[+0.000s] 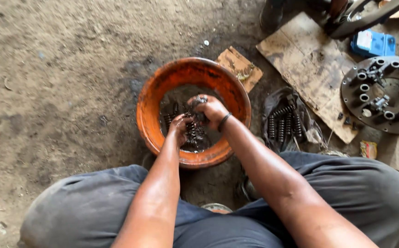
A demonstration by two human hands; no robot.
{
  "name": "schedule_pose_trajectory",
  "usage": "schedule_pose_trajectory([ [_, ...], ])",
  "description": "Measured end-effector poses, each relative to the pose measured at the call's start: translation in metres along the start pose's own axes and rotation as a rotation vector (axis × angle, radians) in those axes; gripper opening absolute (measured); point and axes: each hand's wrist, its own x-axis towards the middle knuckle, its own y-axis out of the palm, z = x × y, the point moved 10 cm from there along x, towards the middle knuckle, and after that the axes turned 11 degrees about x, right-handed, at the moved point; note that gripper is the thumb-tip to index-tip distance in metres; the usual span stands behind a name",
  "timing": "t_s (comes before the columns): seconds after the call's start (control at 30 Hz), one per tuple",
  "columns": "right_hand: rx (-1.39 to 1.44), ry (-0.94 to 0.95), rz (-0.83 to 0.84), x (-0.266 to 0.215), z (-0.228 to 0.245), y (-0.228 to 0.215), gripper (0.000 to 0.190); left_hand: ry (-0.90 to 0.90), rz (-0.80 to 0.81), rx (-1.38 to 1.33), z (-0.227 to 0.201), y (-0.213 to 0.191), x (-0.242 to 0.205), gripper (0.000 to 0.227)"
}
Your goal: The person sits on the ground and washes metal springs by hand in an orange basin filled with liquid. They repeatedly submerge, agitate, and rinse the springs, then place them on a nearby cloth.
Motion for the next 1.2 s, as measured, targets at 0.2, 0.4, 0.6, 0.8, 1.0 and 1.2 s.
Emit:
schedule_pose_trajectory([
  [0.2,-0.128,-0.103,0.108,-0.013,0.029,0.035,0.025,0.028,-0.008,0.132,0.005,0.005,0.022,0.051],
  [0.4,-0.236,-0.201,0.147,-0.021,0.044,0.051,0.023,0.116,-0.012,0.37,0.018,-0.007,0.056,0.07],
  [0.6,-0.028,-0.204,0.003,-0.02,0.035,0.039,0.021,0.124,-0.05,0.471,0.021,-0.003,0.062,0.068],
  [0.8,0.022,-0.423,-0.007,0.003,0.031,0.006,0.014,0.275,-0.003,0.574,0.002,0.022,0.038,0.073],
  [1.0,-0.275,-0.265,-0.226,0.042,-0.02,-0.086,0.024,0.254,-0.015,0.459,-0.007,0.023,0.02,0.053],
  [1.2,-0.707,-0.062,-0.321,0.033,-0.099,-0.159,0.056,0.366,-0.197,0.593,-0.019,0.007,0.009,0.052],
])
